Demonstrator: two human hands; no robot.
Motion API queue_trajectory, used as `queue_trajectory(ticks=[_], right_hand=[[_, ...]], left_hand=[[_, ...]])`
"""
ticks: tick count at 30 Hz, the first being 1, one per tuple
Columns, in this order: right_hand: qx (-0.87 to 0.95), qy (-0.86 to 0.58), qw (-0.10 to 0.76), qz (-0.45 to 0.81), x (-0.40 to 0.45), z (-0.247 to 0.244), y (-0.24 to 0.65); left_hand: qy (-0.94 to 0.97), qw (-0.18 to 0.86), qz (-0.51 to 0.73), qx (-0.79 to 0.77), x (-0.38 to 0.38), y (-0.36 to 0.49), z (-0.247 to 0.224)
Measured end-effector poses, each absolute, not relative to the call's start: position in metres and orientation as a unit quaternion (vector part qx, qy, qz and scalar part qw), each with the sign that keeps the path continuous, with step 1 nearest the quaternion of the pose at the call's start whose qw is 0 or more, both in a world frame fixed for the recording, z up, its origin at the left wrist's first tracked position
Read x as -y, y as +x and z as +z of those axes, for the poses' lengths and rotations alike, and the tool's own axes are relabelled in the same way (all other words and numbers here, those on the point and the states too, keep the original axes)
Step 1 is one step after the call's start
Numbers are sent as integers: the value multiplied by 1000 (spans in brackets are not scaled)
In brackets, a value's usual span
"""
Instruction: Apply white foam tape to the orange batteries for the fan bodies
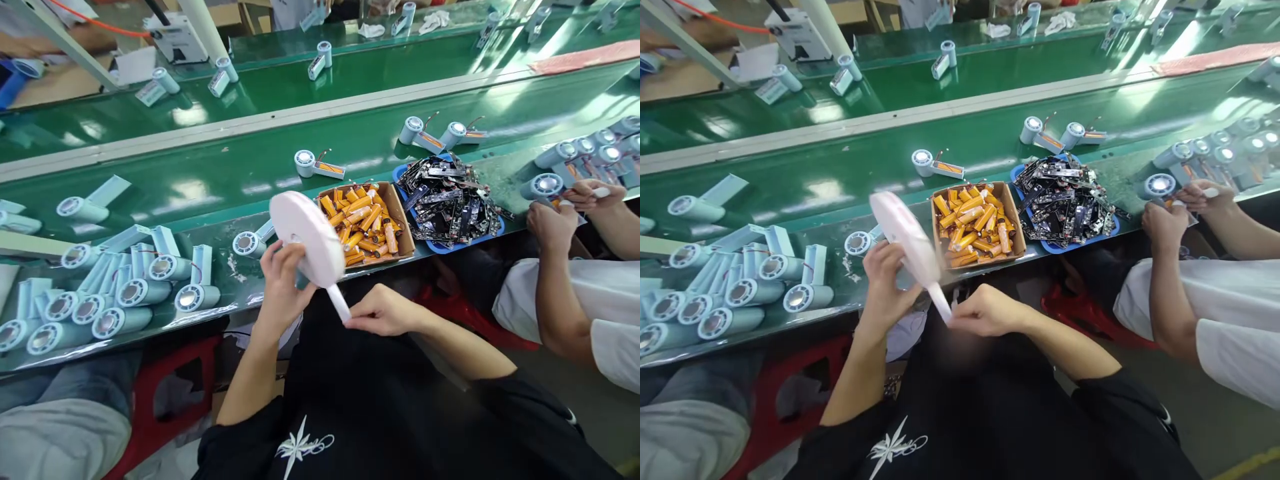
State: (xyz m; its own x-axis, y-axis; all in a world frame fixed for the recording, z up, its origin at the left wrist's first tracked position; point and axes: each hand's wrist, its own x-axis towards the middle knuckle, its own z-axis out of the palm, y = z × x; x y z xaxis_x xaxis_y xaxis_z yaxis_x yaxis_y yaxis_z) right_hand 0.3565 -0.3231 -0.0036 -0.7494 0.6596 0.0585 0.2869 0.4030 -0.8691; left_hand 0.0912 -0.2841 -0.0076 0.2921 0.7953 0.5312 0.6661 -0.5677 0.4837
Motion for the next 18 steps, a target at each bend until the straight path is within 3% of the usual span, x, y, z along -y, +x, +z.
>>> queue_trajectory(ticks=[3,6,8,11,15,18], right_hand=[[881,-273,127,365,306,-2,355],[862,-348,225,294,265,7,370],[838,-430,284,181,232,15,379],[841,-472,259,51,192,20,387],[869,-456,191,33,172,15,390],[871,-451,188,60,173,13,395]], left_hand=[[697,167,471,-515,290,76,-20],[661,168,504,-531,297,69,-21],[683,173,482,-521,300,72,-20],[729,175,443,-492,303,79,-21],[765,149,411,-474,303,87,-24],[782,131,382,-475,303,89,-24]])
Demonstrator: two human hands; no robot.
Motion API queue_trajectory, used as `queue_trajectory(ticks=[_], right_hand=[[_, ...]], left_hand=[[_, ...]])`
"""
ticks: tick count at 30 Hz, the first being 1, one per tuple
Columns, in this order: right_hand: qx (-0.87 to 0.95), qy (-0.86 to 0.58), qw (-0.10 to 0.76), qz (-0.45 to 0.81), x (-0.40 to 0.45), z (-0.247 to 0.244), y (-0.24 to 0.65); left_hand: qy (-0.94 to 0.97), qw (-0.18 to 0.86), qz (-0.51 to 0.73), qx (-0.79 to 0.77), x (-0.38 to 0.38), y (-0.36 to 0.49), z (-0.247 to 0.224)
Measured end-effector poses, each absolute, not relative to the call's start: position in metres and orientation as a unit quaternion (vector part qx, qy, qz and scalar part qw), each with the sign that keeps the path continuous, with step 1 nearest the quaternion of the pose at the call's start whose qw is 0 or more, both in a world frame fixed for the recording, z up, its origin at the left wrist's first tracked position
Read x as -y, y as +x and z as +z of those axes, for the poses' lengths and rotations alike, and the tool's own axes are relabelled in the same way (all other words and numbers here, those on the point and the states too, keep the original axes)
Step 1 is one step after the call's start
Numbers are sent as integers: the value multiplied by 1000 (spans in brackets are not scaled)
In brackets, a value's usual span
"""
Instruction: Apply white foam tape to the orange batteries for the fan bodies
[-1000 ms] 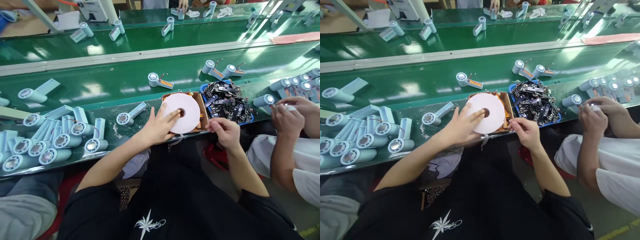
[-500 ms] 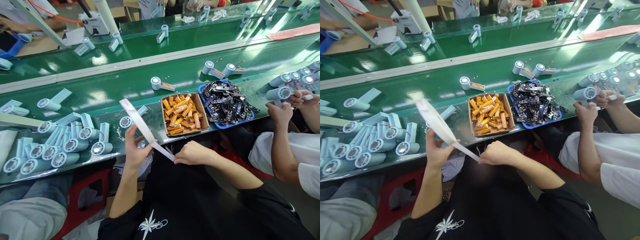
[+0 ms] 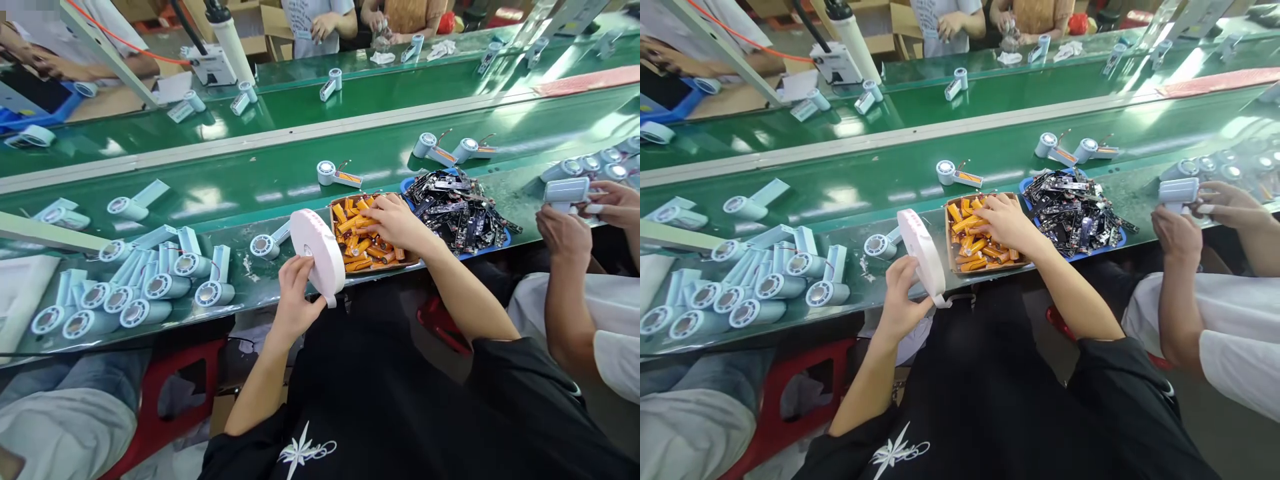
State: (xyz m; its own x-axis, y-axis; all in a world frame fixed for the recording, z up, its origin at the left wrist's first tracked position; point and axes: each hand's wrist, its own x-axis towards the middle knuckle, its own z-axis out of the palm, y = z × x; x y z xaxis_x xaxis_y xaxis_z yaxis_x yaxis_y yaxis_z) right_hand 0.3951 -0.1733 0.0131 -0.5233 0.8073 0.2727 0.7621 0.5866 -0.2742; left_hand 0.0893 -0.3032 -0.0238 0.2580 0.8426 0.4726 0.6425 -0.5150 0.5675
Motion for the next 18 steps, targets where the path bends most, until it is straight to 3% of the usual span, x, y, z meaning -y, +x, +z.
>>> queue_trajectory(ticks=[2,5,7,11,18], right_hand=[[846,-457,244,126,178,14,399],[710,-471,418,315,192,19,402],[601,-455,491,436,205,24,401],[530,-443,493,529,233,38,397],[635,-474,433,430,251,53,394]], left_hand=[[791,112,369,-475,304,90,-22],[803,66,353,-475,305,92,-17],[811,35,331,-482,306,94,-14],[822,-14,294,-488,306,98,-9],[828,-39,278,-486,306,104,-7]])
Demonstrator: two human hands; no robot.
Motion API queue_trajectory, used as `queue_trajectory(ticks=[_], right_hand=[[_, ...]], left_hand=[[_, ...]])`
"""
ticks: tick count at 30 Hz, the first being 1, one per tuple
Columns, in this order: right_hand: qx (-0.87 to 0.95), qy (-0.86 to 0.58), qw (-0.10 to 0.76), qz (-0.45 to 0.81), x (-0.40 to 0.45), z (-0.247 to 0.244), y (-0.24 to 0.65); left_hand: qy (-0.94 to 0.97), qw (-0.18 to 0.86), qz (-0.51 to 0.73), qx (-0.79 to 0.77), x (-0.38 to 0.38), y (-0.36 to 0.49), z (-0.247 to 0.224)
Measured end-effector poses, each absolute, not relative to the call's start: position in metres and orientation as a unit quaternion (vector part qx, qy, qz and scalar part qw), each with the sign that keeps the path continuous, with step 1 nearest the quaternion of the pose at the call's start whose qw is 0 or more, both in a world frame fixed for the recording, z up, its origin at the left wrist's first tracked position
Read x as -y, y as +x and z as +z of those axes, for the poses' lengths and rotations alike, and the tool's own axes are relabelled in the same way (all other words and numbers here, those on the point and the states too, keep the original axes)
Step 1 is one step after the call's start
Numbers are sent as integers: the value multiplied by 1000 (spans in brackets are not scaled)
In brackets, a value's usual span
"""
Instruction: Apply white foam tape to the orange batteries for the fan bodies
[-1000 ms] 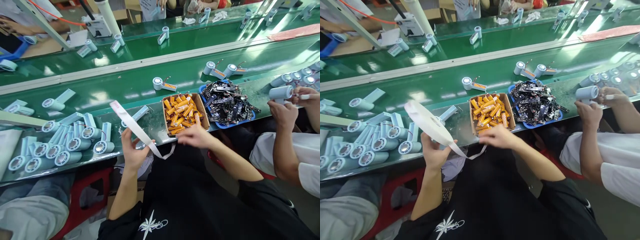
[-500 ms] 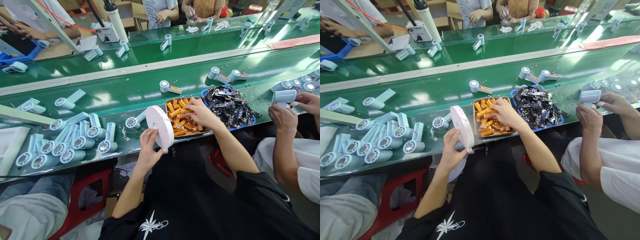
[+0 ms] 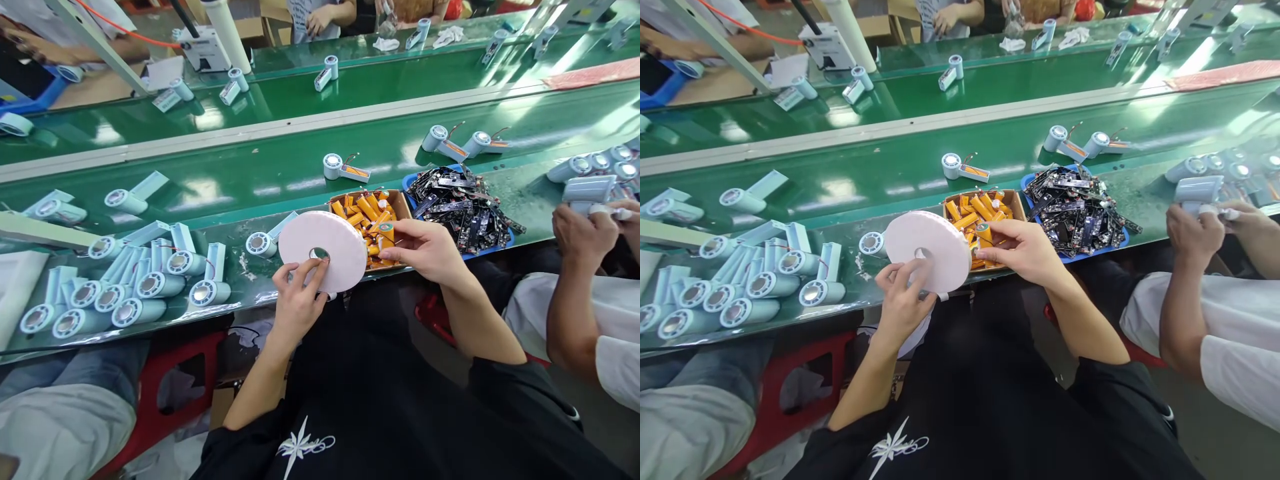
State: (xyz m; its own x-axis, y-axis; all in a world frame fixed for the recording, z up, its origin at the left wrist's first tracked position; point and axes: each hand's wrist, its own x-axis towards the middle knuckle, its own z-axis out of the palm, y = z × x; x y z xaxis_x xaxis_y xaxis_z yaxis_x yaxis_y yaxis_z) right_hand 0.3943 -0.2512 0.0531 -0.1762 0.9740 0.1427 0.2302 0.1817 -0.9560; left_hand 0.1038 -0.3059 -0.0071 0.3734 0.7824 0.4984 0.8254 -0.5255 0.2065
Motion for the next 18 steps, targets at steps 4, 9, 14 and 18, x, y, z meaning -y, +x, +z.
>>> queue_trajectory(ticks=[4,9,14,18], right_hand=[[672,-471,366,439,252,51,390],[636,-448,309,547,245,44,394],[614,-428,262,609,239,43,410],[511,-448,449,580,254,29,384]], left_hand=[[-834,56,-273,477,305,104,0],[-851,83,-245,457,298,96,10],[-869,112,-207,436,300,90,21],[-860,165,-215,433,301,106,30]])
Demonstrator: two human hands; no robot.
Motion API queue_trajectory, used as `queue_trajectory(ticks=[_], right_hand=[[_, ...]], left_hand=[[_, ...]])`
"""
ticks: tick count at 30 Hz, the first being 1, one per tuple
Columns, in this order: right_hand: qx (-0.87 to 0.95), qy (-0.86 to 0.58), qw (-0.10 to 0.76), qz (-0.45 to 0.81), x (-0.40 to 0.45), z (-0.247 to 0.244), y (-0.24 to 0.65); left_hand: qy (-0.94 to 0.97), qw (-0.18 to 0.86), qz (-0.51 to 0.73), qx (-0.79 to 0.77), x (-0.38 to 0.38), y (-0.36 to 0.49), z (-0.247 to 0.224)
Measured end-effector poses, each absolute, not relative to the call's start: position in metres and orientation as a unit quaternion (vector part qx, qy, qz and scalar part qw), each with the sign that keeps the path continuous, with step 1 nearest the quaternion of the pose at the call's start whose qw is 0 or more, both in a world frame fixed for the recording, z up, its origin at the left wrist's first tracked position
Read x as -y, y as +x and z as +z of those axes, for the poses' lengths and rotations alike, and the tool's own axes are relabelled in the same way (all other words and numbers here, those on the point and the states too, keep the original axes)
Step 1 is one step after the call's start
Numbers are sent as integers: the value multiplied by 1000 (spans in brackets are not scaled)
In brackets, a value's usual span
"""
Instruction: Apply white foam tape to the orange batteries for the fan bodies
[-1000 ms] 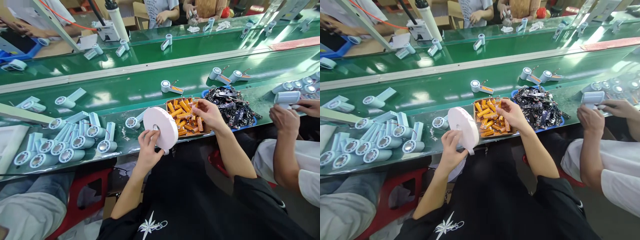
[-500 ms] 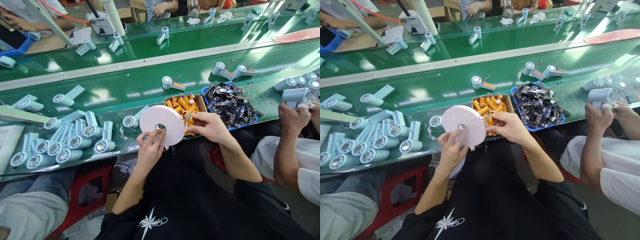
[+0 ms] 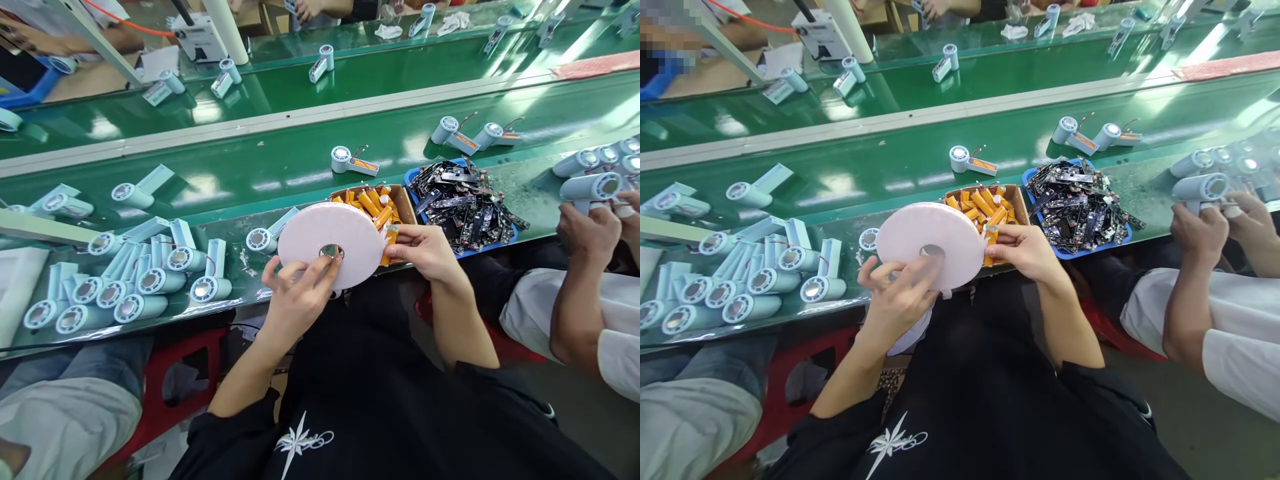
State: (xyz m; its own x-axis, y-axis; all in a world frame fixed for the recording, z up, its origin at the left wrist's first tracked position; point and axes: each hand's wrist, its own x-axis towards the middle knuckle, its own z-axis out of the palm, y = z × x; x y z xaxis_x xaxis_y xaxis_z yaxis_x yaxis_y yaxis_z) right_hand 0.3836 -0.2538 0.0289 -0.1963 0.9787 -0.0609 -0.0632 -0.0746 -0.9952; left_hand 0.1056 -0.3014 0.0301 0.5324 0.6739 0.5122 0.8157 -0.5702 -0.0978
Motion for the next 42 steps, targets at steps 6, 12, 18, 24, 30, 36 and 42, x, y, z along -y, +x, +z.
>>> queue_trajectory(ticks=[6,12,18,24,30,36,42], right_hand=[[339,-462,703,422,270,-6,347],[322,-413,819,236,226,15,461],[391,-419,763,298,248,34,459],[406,-507,715,257,309,8,493],[389,-515,733,214,300,11,501],[485,-425,712,278,194,60,438],[663,-431,483,376,59,55,351]], left_hand=[[-786,152,-328,502,326,152,6],[-866,-24,-220,449,329,174,-3],[-881,-101,-224,405,226,150,29],[-757,43,-173,628,205,47,-2],[-829,-37,42,557,149,4,0],[-852,-84,-1,516,9,41,26],[-836,-161,-41,522,-33,49,11]])
